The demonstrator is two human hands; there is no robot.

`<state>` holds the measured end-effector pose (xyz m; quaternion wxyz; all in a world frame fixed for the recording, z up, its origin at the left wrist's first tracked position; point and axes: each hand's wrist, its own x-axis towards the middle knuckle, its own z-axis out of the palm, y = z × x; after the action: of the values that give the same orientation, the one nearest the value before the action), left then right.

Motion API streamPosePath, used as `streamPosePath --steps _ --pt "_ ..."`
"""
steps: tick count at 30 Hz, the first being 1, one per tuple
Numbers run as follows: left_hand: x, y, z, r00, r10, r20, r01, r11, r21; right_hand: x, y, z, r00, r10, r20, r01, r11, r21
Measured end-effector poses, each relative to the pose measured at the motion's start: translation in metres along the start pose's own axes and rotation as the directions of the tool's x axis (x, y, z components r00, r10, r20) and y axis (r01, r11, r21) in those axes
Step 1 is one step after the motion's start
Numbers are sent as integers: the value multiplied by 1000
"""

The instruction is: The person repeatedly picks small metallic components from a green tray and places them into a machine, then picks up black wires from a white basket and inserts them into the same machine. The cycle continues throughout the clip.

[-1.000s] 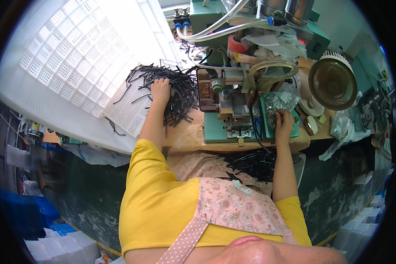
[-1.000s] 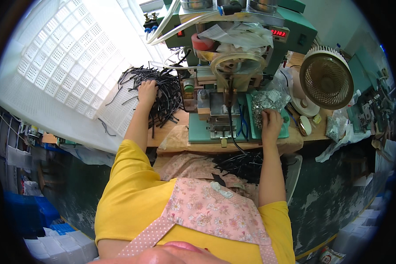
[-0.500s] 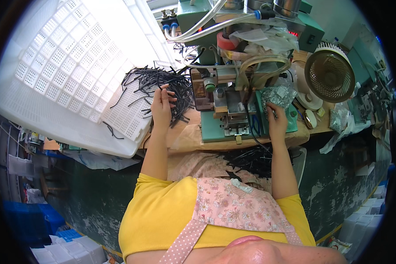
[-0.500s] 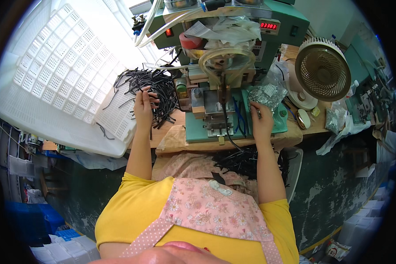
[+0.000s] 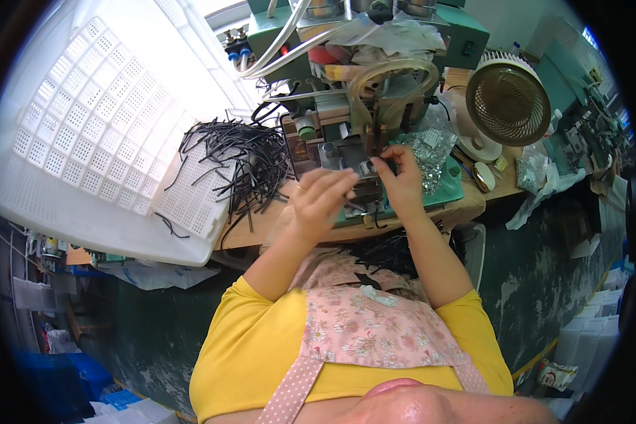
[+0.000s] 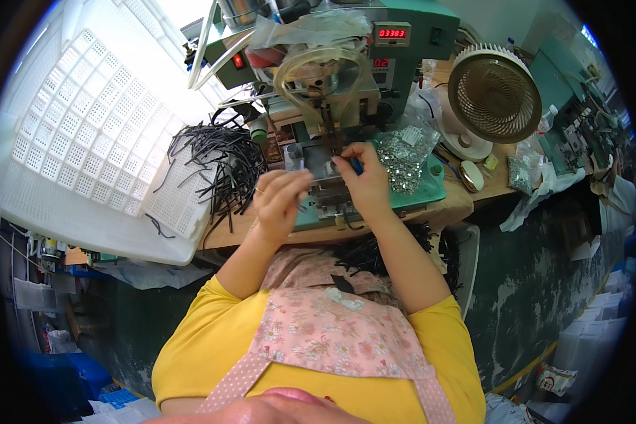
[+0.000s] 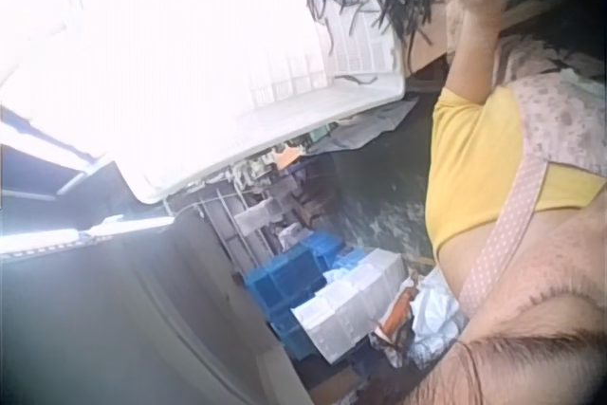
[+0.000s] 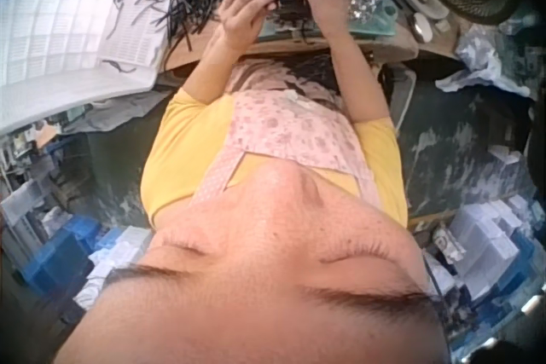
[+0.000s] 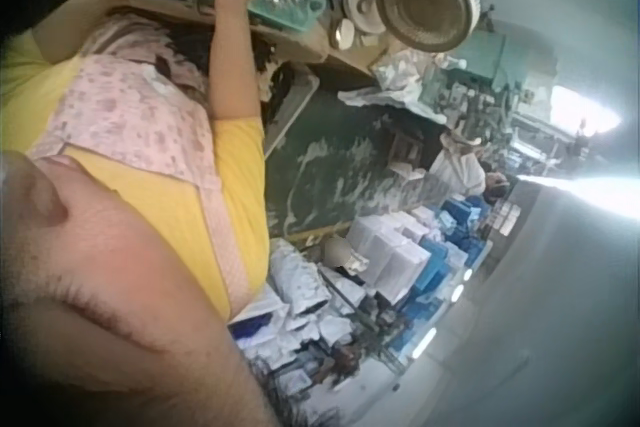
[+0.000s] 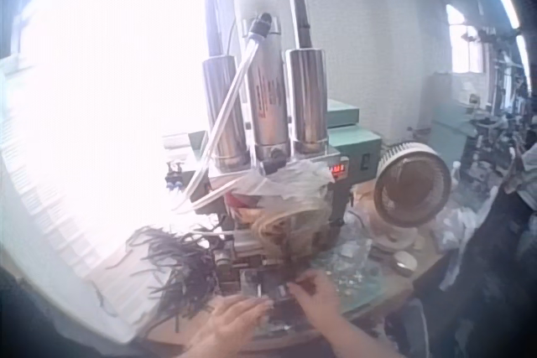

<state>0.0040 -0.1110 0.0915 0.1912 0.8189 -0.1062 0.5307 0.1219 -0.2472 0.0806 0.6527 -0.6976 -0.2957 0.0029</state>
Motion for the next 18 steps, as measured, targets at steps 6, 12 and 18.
streamPosePath --steps 6,12,18 --pt "-1 14 42 985 157 72 -147 980 -132 2 15 -28 978 -200 -63 172 938 -300" --pt "-12 6 48 975 217 56 -209 970 -123 10 81 -108 984 -104 -141 9 832 -555" --pt "-13 4 51 977 209 34 -204 972 -118 -31 108 -116 962 -197 187 269 604 -750"
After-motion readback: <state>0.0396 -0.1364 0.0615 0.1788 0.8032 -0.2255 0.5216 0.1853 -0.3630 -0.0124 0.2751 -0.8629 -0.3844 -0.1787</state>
